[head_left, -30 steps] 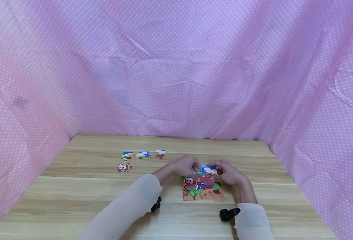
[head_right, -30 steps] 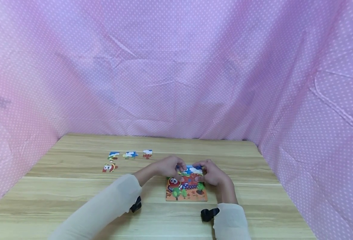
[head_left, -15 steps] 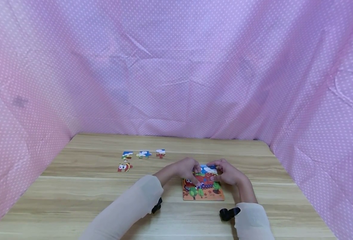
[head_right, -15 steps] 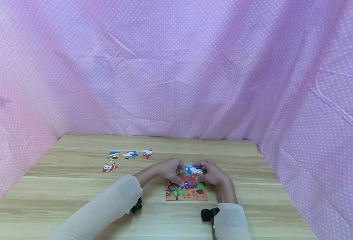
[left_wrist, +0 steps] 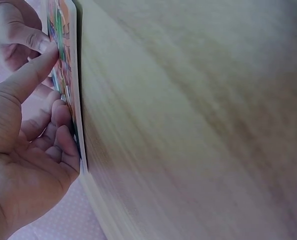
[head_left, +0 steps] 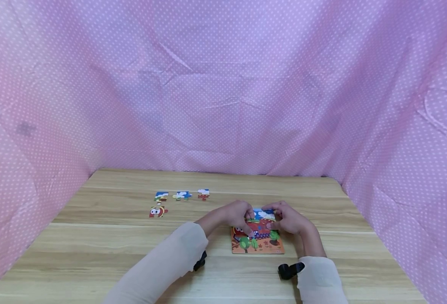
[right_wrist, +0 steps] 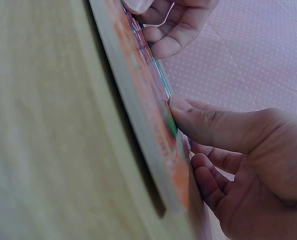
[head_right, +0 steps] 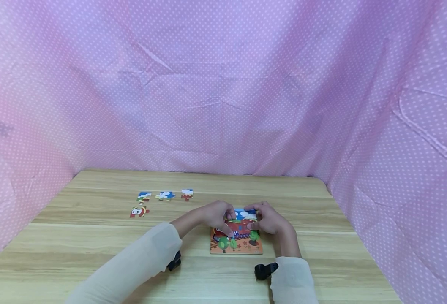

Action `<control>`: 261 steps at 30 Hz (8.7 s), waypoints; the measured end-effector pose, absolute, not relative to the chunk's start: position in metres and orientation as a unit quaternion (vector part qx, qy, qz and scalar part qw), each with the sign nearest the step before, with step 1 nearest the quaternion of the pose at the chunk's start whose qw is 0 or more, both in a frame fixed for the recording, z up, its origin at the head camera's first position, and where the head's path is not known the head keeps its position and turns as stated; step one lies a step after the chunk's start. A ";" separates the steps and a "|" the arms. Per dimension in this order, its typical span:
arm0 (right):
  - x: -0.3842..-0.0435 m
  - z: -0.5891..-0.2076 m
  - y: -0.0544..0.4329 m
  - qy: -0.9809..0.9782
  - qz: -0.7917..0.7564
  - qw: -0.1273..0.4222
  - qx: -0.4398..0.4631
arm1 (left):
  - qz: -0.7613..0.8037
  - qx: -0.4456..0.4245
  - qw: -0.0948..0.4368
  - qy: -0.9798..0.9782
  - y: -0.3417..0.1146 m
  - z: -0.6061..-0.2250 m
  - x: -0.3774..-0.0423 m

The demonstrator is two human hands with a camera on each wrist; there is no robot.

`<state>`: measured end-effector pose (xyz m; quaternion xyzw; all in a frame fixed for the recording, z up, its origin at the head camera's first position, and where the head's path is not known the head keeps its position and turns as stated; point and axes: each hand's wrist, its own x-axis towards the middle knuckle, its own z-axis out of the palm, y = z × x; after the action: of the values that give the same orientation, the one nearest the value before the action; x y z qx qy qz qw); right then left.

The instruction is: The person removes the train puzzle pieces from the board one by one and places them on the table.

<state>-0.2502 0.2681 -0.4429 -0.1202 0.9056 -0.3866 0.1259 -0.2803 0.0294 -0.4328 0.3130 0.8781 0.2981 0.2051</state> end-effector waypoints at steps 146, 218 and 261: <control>-0.248 -0.443 0.267 0.902 -0.402 0.129 -0.088 | 0.510 0.135 0.182 0.830 -0.197 -0.429 -0.309; -0.250 -0.445 0.266 0.900 -0.405 0.131 -0.088 | 0.384 0.258 0.125 0.878 -0.124 -0.428 -0.318; -0.250 -0.445 0.269 0.904 -0.394 0.130 -0.103 | 0.373 0.315 0.165 0.857 -0.001 -0.432 -0.296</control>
<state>-0.2504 0.2693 -0.4450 -0.1029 0.9039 -0.3944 0.1297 -0.2964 -0.0009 -0.4324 0.3151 0.8568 0.3732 0.1653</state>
